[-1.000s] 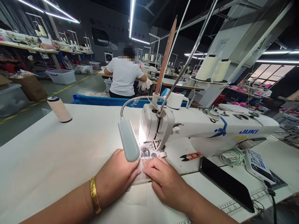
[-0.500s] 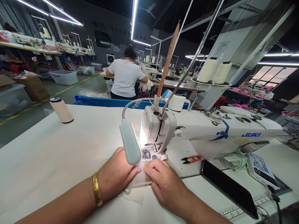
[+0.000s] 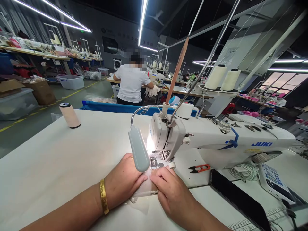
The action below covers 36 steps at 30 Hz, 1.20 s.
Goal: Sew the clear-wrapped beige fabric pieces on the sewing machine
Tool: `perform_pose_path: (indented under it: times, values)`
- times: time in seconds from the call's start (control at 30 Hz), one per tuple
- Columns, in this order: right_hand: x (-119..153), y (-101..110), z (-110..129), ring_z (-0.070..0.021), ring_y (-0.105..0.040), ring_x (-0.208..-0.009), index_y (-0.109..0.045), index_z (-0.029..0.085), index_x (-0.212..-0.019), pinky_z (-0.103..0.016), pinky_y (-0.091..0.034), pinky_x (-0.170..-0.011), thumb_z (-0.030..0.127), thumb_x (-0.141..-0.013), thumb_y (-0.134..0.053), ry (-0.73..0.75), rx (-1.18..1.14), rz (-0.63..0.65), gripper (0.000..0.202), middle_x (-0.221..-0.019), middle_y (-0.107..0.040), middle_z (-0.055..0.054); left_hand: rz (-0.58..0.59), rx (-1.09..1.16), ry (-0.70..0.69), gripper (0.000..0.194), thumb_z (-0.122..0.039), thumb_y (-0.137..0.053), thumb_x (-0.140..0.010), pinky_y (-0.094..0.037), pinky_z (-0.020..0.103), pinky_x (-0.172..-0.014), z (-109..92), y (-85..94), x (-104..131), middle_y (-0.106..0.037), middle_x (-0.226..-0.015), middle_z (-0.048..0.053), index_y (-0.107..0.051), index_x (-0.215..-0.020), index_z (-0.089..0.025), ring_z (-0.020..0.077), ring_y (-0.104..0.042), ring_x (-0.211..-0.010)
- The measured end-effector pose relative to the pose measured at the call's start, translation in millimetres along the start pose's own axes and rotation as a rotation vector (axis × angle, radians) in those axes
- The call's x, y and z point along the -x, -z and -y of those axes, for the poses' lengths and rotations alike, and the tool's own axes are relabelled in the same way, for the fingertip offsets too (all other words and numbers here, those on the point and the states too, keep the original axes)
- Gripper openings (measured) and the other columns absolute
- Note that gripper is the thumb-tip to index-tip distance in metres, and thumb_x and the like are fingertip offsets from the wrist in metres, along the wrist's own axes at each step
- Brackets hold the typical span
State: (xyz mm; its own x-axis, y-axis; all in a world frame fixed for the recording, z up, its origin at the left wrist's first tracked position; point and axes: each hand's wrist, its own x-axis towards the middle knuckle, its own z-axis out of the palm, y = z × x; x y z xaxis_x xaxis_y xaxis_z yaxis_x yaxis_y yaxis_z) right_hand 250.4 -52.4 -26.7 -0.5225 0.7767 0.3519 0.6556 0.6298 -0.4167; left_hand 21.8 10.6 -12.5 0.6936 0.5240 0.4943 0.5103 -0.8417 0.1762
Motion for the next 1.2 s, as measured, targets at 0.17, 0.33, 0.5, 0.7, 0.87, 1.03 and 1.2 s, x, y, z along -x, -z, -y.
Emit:
perform_pose_path:
  times: [0.17,0.33,0.5,0.7,0.87,1.03,1.2]
  values:
    - [0,1,1,-0.0251,-0.049,-0.087,-0.063,0.021,-0.121,-0.038,-0.050,-0.076,-0.009,-0.081,-0.043,-0.003,-0.005,0.000,0.053,-0.099,-0.059,-0.007,-0.013,0.011,-0.002,0.013,-0.014,-0.056,-0.096,-0.059,0.047,-0.093,-3,0.3,1,-0.078,-0.111,0.008,-0.066,-0.100,-0.021,0.0283,-0.074,-0.100]
    - [-1,0,1,-0.0253,-0.050,-0.087,-0.064,0.021,-0.109,-0.039,-0.052,-0.076,-0.009,-0.080,-0.044,-0.040,-0.001,0.014,0.045,-0.098,-0.060,-0.006,0.009,-0.029,0.026,0.013,-0.016,-0.056,-0.097,-0.059,0.046,-0.091,-4,0.5,-2,-0.078,-0.110,0.008,-0.067,-0.097,-0.022,0.0276,-0.074,-0.098]
    - [-1,-1,-1,-0.0256,-0.050,-0.087,-0.065,0.020,-0.106,-0.040,-0.053,-0.076,-0.008,-0.081,-0.045,-0.053,0.036,0.004,0.043,-0.099,-0.061,-0.007,0.028,-0.077,0.006,0.019,-0.012,-0.054,-0.097,-0.056,0.044,-0.088,-5,5.1,-2,-0.077,-0.102,0.007,-0.067,-0.086,-0.021,0.0265,-0.071,-0.094]
    - [-2,1,-1,-0.0258,-0.053,-0.090,-0.067,0.022,-0.118,-0.040,-0.054,-0.078,-0.007,-0.082,-0.046,-0.030,0.020,0.010,0.050,-0.100,-0.062,-0.007,0.130,0.079,-0.020,0.018,-0.009,-0.059,-0.093,-0.050,0.033,-0.077,-13,18.3,3,-0.075,-0.101,0.002,-0.068,-0.082,-0.020,0.0191,-0.068,-0.081]
    - [-2,1,-1,-0.0259,-0.053,-0.090,-0.068,0.021,-0.112,-0.040,-0.054,-0.077,-0.006,-0.083,-0.046,-0.049,0.002,0.015,0.045,-0.100,-0.062,-0.007,0.118,0.052,-0.010,0.016,-0.010,-0.062,-0.092,-0.049,0.033,-0.076,-12,14.7,1,-0.076,-0.102,0.003,-0.071,-0.086,-0.021,0.0204,-0.068,-0.081]
    - [-2,1,-1,-0.0260,-0.052,-0.090,-0.065,0.021,-0.107,-0.040,-0.053,-0.077,-0.005,-0.084,-0.045,-0.048,0.003,0.014,0.040,-0.101,-0.062,-0.008,0.117,0.027,0.000,0.018,-0.009,-0.061,-0.093,-0.049,0.034,-0.077,-11,14.8,0,-0.076,-0.101,0.004,-0.070,-0.082,-0.020,0.0228,-0.068,-0.087]
    - [0,2,-4,-0.0252,-0.052,-0.088,-0.065,0.022,-0.113,-0.039,-0.051,-0.077,-0.006,-0.085,-0.044,-0.014,-0.010,-0.003,0.044,-0.099,-0.061,-0.007,0.157,0.142,-0.039,0.016,-0.009,-0.067,-0.089,-0.048,0.031,-0.074,-13,18.9,2,-0.074,-0.096,0.001,-0.066,-0.079,-0.021,0.0192,-0.068,-0.086]
